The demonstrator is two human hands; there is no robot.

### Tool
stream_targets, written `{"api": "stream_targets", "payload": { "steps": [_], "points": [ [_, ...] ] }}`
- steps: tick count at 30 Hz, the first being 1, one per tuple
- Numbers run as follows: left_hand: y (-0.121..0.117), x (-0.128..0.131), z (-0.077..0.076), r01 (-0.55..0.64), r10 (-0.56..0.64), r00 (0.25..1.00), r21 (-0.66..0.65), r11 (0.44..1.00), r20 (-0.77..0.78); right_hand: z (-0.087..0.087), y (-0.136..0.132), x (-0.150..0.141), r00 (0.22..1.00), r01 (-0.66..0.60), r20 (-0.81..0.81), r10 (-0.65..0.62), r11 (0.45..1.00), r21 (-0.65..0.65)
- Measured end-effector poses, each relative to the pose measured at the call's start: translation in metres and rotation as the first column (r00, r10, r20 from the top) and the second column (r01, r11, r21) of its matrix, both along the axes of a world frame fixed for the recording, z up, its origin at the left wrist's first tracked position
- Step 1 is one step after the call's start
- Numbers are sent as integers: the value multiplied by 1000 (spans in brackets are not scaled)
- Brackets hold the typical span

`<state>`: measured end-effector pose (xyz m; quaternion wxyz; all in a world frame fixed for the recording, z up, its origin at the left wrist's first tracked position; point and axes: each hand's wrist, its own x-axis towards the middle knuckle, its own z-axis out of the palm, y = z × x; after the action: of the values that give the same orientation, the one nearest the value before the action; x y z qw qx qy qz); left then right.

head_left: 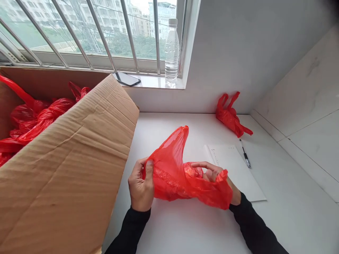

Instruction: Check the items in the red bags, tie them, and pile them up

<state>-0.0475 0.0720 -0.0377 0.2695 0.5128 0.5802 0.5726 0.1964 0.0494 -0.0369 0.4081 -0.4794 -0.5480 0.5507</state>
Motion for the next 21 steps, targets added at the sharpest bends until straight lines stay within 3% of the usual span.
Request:
{"api": "stream_targets", "payload": {
  "steps": [3, 6, 8, 9, 11, 14, 15, 17, 21],
  "points": [
    [-6, 7, 5, -9, 18, 994, 81, 997, -109, -3, -3, -5, 969, -165, 190, 161, 986, 4],
    [-20, 18, 12, -27, 95, 952, 229, 973, -292, -5, -4, -9, 962, -136, 239, 129, 991, 11],
    [-32, 26, 16, 2, 180, 888, 396, 918, -423, -3, -3, -9, 984, -101, 149, 100, 995, 0],
    [-38, 30, 18, 67, 194, 858, 477, 876, -476, -2, -3, -8, 994, -87, 71, 88, 996, -19],
    [-47, 37, 19, 321, 76, 806, 541, 778, -587, 3, -2, -7, 992, -64, -111, 56, 996, -69],
    [-49, 42, 17, 668, -242, 636, 367, 647, -733, 9, -2, -7, 954, -12, -299, -25, 993, -120],
    [-48, 44, 16, 705, -309, 595, 297, 645, -742, 10, -2, -8, 942, 16, -329, -58, 992, -127],
    [-44, 45, 14, 682, -342, 585, 217, 698, -736, 10, -2, -9, 930, 71, -348, -115, 988, -137],
    [-39, 42, 15, 517, -226, 641, 195, 833, -734, 3, 1, -5, 925, 167, -328, -192, 981, -103]
  ]
}}
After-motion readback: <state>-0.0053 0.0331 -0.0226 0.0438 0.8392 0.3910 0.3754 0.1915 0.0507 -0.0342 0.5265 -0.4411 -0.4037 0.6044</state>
